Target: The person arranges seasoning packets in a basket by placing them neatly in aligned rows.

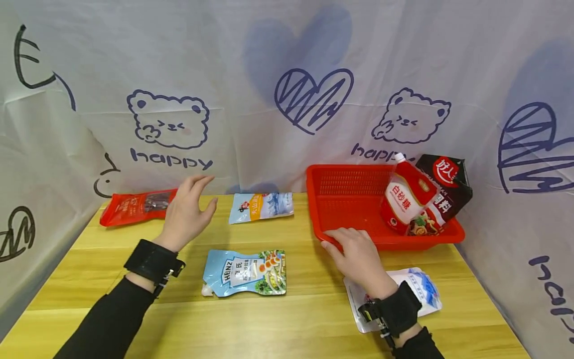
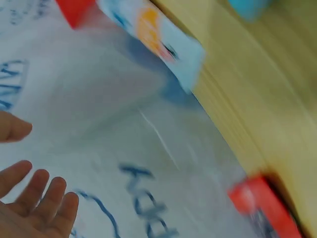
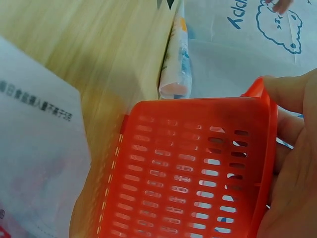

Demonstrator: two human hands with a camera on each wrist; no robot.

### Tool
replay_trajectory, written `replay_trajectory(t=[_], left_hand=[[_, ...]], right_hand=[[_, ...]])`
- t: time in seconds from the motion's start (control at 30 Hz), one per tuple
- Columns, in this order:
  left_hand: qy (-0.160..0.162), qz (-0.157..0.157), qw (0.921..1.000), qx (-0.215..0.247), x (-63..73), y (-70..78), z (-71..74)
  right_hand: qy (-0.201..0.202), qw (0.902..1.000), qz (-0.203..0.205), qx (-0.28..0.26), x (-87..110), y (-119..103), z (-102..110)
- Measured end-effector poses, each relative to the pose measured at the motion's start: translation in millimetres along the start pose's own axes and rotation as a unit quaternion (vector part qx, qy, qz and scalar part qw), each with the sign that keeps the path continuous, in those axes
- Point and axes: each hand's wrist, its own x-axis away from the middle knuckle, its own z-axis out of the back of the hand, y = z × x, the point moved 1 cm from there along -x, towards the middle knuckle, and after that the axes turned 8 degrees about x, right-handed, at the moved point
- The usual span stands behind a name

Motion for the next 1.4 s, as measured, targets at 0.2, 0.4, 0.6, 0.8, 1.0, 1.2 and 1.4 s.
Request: replay_trajectory(t=[0.2, 0.4, 0.6, 0.8, 1.0, 1.2, 1.4], left_hand=[[-0.046, -0.003, 0.9979, -0.046, -9.3, -52.2, 34.5], [-0.141, 0.03, 0.9858, -0.086, -13.7, -97.6, 65.2], [-0.203, 0.051, 0.9687, -0.133, -12.6, -133.3, 76.0], [-0.262, 0.104, 0.9459, -0.161, -8.4, -163.0, 68.2], [-0.309, 0.159, 0.9205, -0.179, 2.8, -183.4, 55.1], [-0.307, 0.152, 0.9208, -0.186, 7.1, -189.8, 46.2], [-0.28, 0.134, 0.9268, -0.211, 4.7, -190.5, 38.6]], right_hand=[[0.001, 1.0, -0.003, 0.001, 0.6, 0, -1], [0.006, 1.0, -0.001, -0.001, 0.3, 0, -1], [0.003, 1.0, -0.004, -0.002, 0.1, -1, -2], [0.002, 1.0, -0.009, -0.003, 1.3, 1, -3], [0.002, 1.0, -0.002, -0.005, 2.8, 3, -4], [0.018, 0.9998, 0.012, 0.001, 1.9, 4, -4], [0.014, 0.9999, 0.006, 0.005, -0.1, 4, -3]])
